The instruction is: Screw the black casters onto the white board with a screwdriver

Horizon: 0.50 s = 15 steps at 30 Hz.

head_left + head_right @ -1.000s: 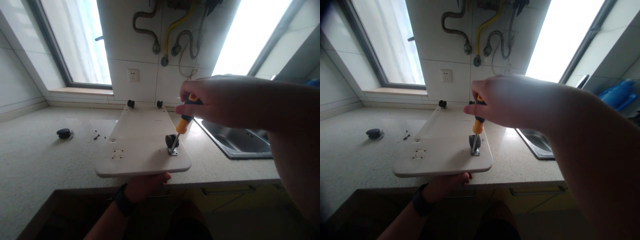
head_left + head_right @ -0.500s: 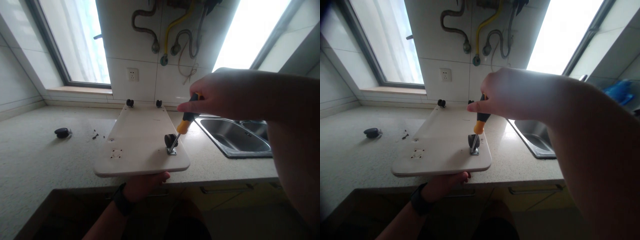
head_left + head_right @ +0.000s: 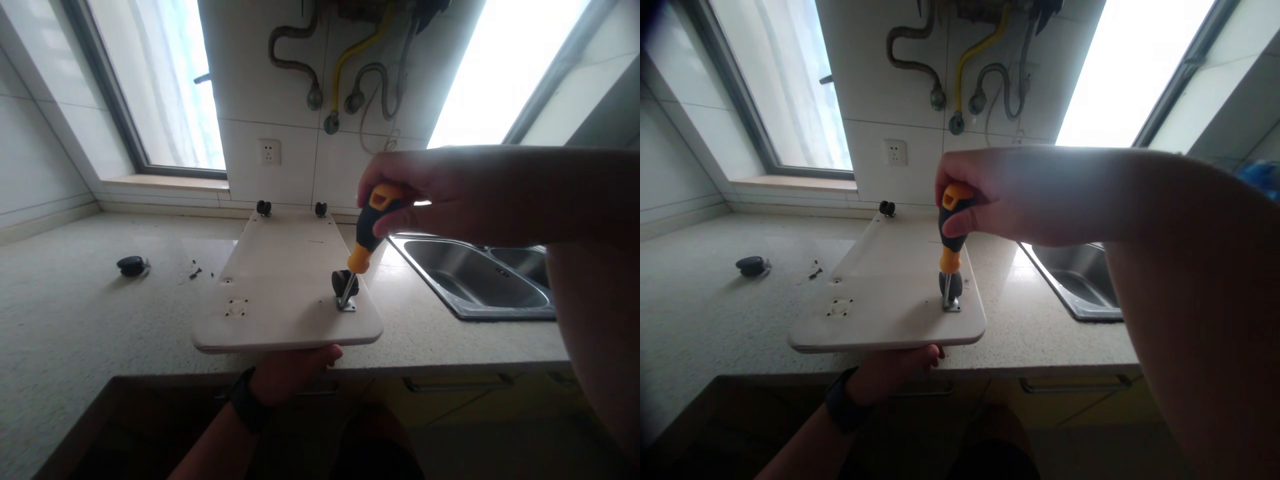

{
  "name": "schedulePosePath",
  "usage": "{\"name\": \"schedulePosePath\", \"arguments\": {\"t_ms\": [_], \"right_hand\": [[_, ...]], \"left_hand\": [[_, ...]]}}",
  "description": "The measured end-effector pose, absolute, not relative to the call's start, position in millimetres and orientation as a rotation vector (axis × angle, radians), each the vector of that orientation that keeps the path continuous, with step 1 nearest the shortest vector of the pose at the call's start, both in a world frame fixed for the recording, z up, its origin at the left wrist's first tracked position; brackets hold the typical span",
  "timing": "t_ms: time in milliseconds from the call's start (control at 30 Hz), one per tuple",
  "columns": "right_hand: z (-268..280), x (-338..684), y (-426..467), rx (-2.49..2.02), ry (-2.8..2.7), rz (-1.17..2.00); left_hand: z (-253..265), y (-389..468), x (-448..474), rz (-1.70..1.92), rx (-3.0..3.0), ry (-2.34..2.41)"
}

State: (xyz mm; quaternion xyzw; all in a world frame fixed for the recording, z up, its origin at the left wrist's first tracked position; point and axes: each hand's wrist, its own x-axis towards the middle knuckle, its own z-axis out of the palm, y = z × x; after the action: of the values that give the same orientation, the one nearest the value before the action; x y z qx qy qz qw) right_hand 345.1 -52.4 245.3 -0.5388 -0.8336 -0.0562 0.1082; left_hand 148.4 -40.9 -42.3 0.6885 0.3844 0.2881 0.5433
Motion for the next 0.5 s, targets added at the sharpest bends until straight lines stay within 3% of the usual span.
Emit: {"name": "schedulePosePath", "arguments": {"t_ms": [167, 267, 433, 500], "right_hand": [[245.6, 331.2, -45.3, -1.775, -2.398, -0.577], [243.8, 328.3, -46.3, -1.897, -2.341, -0.67], [246.4, 335.8, -55.0, -1.749, -2.48, -0.158], [245.7, 339.5, -56.5, -1.63, -2.526, -0.13]], "left_hand": [[-35.5, -41.3, 147.3, 0.712, 1.676, 0.868], [-37.8, -40.8, 147.4, 0.706, 1.652, 0.866], [-45.0, -38.8, 148.3, 0.709, 1.621, 0.857], [-45.1, -38.8, 148.3, 0.713, 1.607, 0.852]]}}
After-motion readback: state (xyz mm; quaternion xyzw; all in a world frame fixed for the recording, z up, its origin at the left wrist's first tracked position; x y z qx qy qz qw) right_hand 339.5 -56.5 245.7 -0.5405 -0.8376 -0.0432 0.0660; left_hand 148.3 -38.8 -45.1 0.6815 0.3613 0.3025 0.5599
